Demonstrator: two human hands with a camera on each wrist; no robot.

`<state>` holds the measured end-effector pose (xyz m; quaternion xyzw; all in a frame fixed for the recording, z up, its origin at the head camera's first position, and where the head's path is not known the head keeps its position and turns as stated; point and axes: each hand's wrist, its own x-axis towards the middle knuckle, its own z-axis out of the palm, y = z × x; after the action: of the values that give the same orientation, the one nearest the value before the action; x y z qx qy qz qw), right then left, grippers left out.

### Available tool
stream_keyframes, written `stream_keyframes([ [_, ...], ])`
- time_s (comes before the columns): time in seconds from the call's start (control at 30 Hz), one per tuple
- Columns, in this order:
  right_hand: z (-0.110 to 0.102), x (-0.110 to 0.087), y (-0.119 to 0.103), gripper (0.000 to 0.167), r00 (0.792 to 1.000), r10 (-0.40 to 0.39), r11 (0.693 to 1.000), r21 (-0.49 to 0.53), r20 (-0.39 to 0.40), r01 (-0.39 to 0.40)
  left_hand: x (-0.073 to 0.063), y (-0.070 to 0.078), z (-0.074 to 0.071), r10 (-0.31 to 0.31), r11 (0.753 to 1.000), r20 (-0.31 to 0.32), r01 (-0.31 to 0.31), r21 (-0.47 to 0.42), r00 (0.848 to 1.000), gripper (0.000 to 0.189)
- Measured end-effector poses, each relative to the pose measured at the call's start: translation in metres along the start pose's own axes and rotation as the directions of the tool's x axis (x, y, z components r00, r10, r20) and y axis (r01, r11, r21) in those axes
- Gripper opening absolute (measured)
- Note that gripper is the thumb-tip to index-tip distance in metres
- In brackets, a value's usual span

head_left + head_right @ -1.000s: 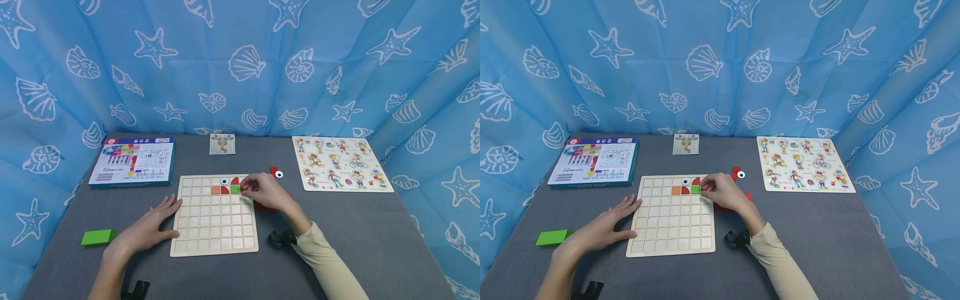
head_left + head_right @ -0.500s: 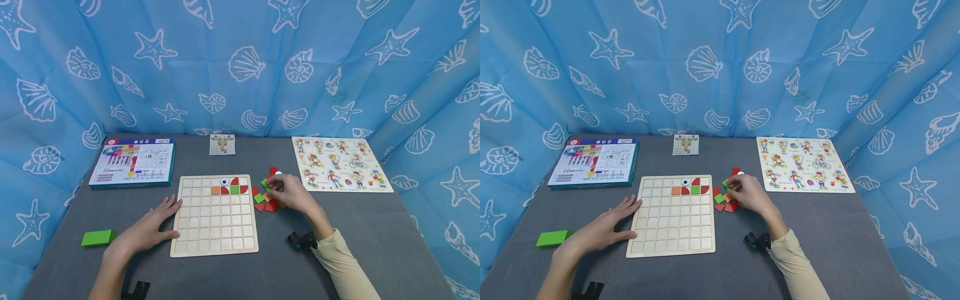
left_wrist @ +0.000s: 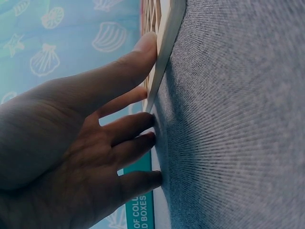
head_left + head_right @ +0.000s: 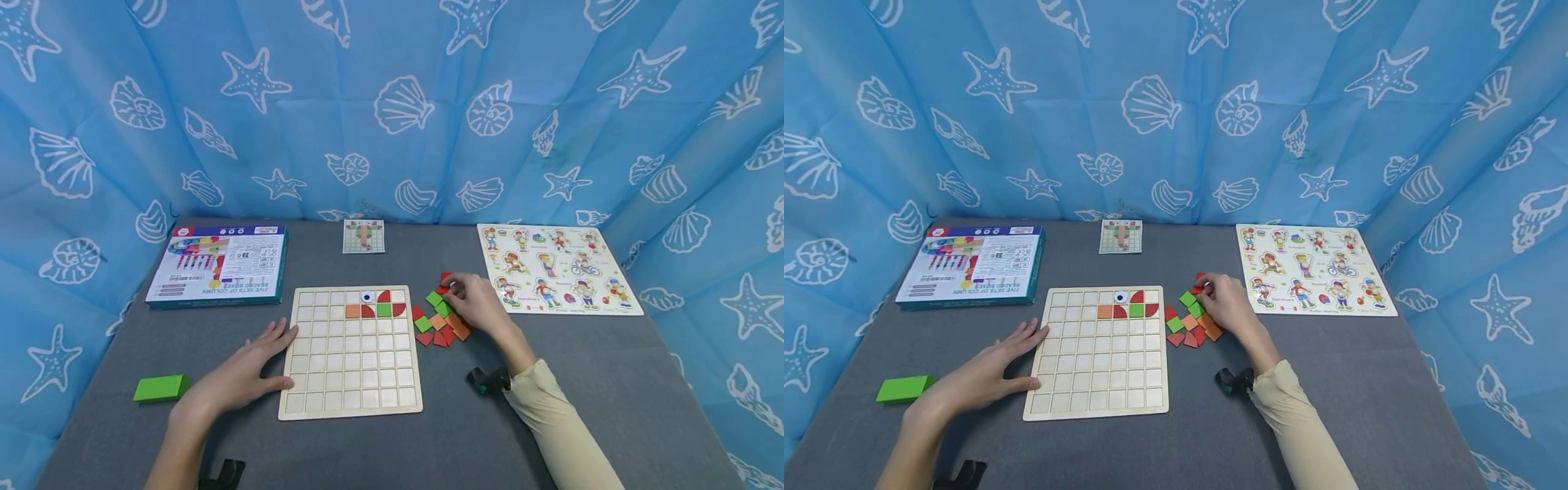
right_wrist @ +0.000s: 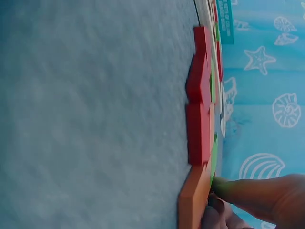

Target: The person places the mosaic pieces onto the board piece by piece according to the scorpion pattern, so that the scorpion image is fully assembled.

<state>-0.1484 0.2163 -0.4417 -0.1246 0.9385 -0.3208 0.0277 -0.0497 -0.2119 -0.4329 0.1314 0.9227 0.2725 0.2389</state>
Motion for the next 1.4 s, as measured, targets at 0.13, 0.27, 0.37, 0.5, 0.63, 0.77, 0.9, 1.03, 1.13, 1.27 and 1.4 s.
stream_keyframes([
  [0.13, -0.002, 0.006, 0.004, 0.02, 1.0, -0.002, 1.0, -0.019, 0.002, 0.002, 0.0, 0.0, 0.0, -0.003, 1.0, 0.001, 0.003, 0.002, 1.0, 0.097],
  [0.27, -0.003, 0.011, 0.007, 0.021, 1.0, -0.009, 0.999, -0.032, 0.014, 0.009, 0.0, 0.0, 0.0, -0.01, 1.0, 0.0, 0.01, 0.003, 1.0, 0.097],
  [0.37, -0.005, 0.012, 0.006, 0.02, 0.999, -0.002, 0.999, -0.045, 0.034, 0.004, 0.0, 0.0, 0.0, -0.015, 1.0, 0.0, 0.015, 0.004, 1.0, 0.098],
  [0.5, -0.009, 0.012, 0.004, 0.017, 0.998, 0.015, 0.997, -0.07, 0.06, -0.011, 0.0, -0.001, 0.0, -0.013, 1.0, -0.002, 0.013, 0.004, 1.0, 0.098],
  [0.63, -0.011, 0.01, 0.004, 0.015, 0.997, 0.019, 0.998, -0.056, 0.072, -0.015, -0.001, -0.002, 0.0, -0.001, 1.0, -0.009, 0.001, 0.004, 1.0, 0.097],
  [0.77, -0.011, 0.009, 0.002, 0.012, 0.998, 0.004, 0.999, -0.034, 0.062, -0.002, -0.001, -0.002, 0.0, 0.008, 1.0, -0.014, -0.008, 0.006, 1.0, 0.097],
  [0.9, -0.012, 0.007, -0.003, 0.009, 0.999, -0.018, 0.999, -0.037, 0.032, 0.019, -0.001, -0.002, 0.0, 0.021, 1.0, -0.009, -0.021, -0.004, 1.0, 0.095],
  [1.03, -0.011, 0.006, -0.014, 0.009, 0.998, -0.036, 0.999, 0.014, 0.046, 0.036, 0.0, -0.002, 0.0, 0.031, 0.999, -0.004, -0.031, -0.013, 1.0, 0.094],
  [1.13, -0.009, 0.005, -0.028, 0.012, 0.995, -0.047, 0.996, 0.076, 0.092, 0.04, -0.001, -0.002, 0.0, 0.031, 0.999, -0.003, -0.031, -0.015, 1.0, 0.094],
  [1.27, -0.001, 0.004, -0.047, 0.017, 0.985, -0.083, 0.988, 0.145, 0.151, 0.061, -0.001, -0.002, 0.001, 0.029, 0.999, -0.006, -0.029, -0.016, 1.0, 0.094],
  [1.4, 0.01, 0.006, -0.066, 0.022, 0.971, -0.135, 0.977, 0.191, 0.198, 0.097, -0.001, -0.001, 0.002, 0.027, 1.0, -0.01, -0.028, -0.015, 1.0, 0.094],
])
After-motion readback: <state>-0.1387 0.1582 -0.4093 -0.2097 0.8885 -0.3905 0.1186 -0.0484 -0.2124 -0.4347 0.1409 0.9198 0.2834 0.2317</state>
